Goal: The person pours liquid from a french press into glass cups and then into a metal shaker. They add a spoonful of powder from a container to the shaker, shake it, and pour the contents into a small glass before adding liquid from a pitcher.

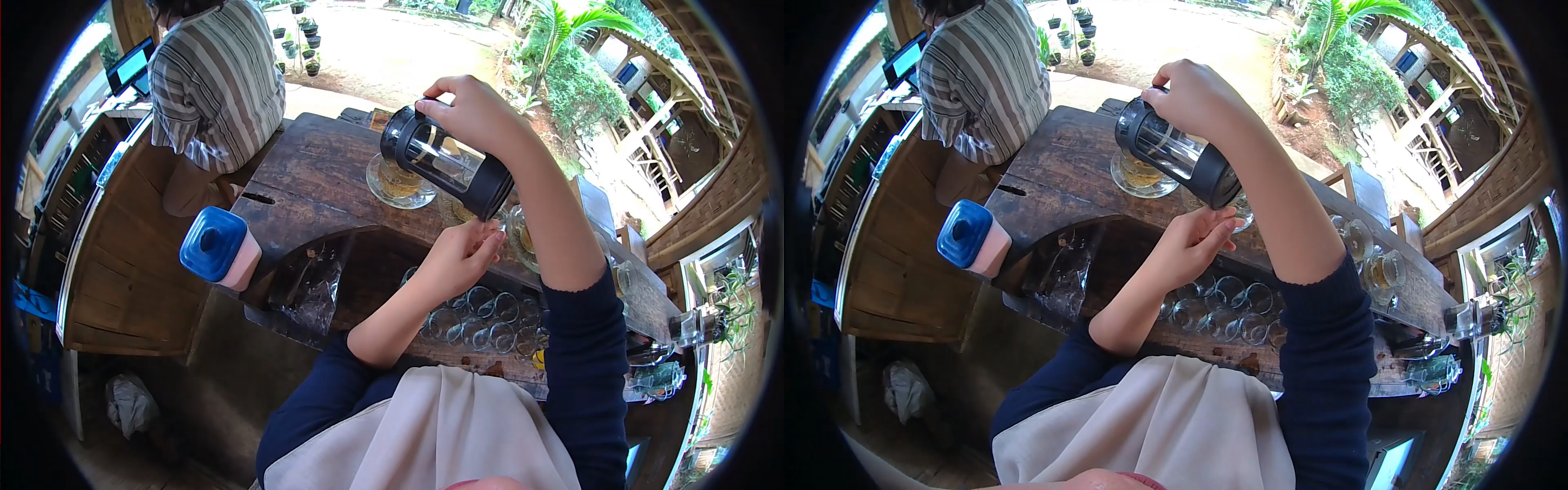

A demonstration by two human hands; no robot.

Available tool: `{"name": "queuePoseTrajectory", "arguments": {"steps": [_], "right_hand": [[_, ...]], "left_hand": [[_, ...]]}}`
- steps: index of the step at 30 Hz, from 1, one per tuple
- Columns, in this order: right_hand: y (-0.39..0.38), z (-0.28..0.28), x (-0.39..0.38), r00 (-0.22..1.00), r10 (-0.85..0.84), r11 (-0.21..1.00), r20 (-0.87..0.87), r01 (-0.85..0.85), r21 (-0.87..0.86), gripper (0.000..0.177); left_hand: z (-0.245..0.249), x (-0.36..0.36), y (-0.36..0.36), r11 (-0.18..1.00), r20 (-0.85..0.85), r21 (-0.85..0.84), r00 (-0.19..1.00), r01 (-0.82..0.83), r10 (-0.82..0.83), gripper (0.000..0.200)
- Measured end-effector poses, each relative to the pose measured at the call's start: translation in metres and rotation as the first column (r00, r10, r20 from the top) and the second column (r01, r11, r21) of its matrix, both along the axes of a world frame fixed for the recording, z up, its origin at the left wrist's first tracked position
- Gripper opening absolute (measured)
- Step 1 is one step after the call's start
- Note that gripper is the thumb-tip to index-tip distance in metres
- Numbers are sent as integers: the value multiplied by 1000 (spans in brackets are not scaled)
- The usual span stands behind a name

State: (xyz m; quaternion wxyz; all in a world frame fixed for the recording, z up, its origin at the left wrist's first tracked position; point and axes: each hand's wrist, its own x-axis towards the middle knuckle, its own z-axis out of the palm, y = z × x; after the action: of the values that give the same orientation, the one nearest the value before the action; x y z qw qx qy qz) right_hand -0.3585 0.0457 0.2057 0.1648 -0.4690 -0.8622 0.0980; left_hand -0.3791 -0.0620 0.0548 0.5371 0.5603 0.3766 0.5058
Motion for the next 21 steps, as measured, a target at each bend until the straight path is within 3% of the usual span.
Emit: {"name": "queuePoseTrajectory", "arguments": {"steps": [8, 21], "right_hand": [[-3, 2, 3, 1000, -10, 997, -13, 9, -81, 36], [-1, 1, 17, 991, 17, 1000, -136, -18, -6, 34]], "left_hand": [[-3, 3, 1, 1000, 8, -7, 1000, 4, -4, 39], [1, 1, -1, 1000, 15, 4, 1000, 1, -2, 38]]}}
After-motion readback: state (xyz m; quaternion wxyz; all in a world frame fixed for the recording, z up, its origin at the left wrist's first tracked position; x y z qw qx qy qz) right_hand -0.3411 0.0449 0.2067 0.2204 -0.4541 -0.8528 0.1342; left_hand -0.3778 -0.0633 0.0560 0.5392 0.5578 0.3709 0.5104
